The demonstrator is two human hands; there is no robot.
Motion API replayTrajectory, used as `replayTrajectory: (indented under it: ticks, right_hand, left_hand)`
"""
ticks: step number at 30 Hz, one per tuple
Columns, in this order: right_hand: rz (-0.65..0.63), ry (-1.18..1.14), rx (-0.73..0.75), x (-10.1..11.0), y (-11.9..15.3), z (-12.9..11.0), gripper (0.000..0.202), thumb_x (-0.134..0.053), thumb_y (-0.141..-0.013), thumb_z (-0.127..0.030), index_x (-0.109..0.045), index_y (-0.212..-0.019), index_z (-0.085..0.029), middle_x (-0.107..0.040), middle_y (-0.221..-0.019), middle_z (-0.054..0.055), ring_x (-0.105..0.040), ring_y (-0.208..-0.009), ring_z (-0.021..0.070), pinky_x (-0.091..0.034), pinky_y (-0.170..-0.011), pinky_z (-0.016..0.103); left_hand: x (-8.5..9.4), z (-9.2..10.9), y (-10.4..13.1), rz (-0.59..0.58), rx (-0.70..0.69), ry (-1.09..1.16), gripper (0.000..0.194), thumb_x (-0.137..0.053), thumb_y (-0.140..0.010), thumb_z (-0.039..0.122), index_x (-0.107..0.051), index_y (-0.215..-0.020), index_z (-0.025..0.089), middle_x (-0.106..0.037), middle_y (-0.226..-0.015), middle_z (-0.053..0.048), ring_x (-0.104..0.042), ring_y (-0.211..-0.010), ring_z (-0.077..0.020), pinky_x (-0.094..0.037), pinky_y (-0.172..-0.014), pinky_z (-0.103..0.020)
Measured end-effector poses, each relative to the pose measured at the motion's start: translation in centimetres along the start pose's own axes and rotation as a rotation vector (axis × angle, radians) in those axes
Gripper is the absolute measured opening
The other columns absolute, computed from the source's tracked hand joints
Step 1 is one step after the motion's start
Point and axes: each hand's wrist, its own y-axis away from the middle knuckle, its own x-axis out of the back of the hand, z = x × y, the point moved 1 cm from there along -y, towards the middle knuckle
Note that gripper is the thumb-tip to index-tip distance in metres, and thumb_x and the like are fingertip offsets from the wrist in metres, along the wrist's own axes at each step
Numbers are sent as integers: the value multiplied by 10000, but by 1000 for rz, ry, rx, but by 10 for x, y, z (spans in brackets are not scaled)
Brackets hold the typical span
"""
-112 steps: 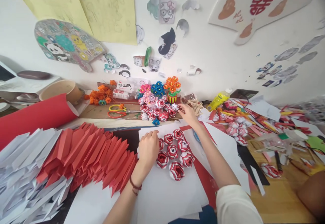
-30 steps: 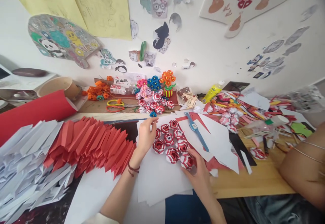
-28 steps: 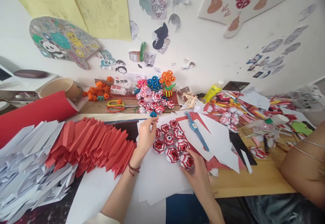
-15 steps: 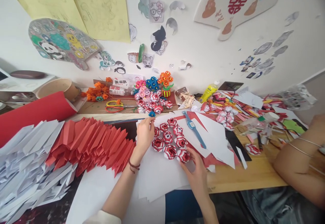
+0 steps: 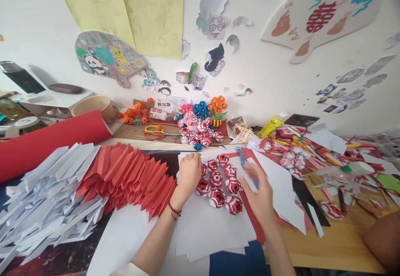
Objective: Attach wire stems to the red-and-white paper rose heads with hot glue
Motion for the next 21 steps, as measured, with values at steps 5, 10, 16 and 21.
replayTrajectory:
  ticks: [5,10,16,21]
  right_hand:
    - [-327,123,271,-74,-132,-19,409,-583,-913,-273,-526,-1318,-256,-594,-1274,90,-588,-1153,248,-472,-1012,408]
    - [-377,148,248,-162,-199,-3,558,-732,-795,-285,-540,-1310,-182,-570,-1310,164,-570,-1187,329,-486,-972,491]
    - [-318,83,223,-180,-213,28,386,-704,-833,-332,-611,-1178,-189,-669,-1175,101,-625,-1093,260,-483,-988,475]
    - [-223,3,120,-140,-219,58,513,-638,-851,-407,-532,-1304,-193,-711,-1101,122,-686,-955,258,-543,-887,455]
  left_hand:
    - [3,1,1,-13,12,-28,248,-430,-1011,184,-656,-1113,186,-719,-1026,-96,-641,-1026,-265,-428,-863,-374]
    - [6,4,2,-5,10,-31,239,-434,-1007,168,-650,-1104,196,-715,-1016,-85,-642,-1003,-255,-426,-848,-367]
    - [6,8,3,-22,-6,-2,241,-434,-1003,158,-649,-1104,202,-718,-1023,-73,-646,-996,-258,-426,-826,-377]
    - [7,10,4,-42,-14,29,246,-425,-1011,170,-643,-1119,207,-719,-1031,-68,-642,-985,-252,-420,-824,-377]
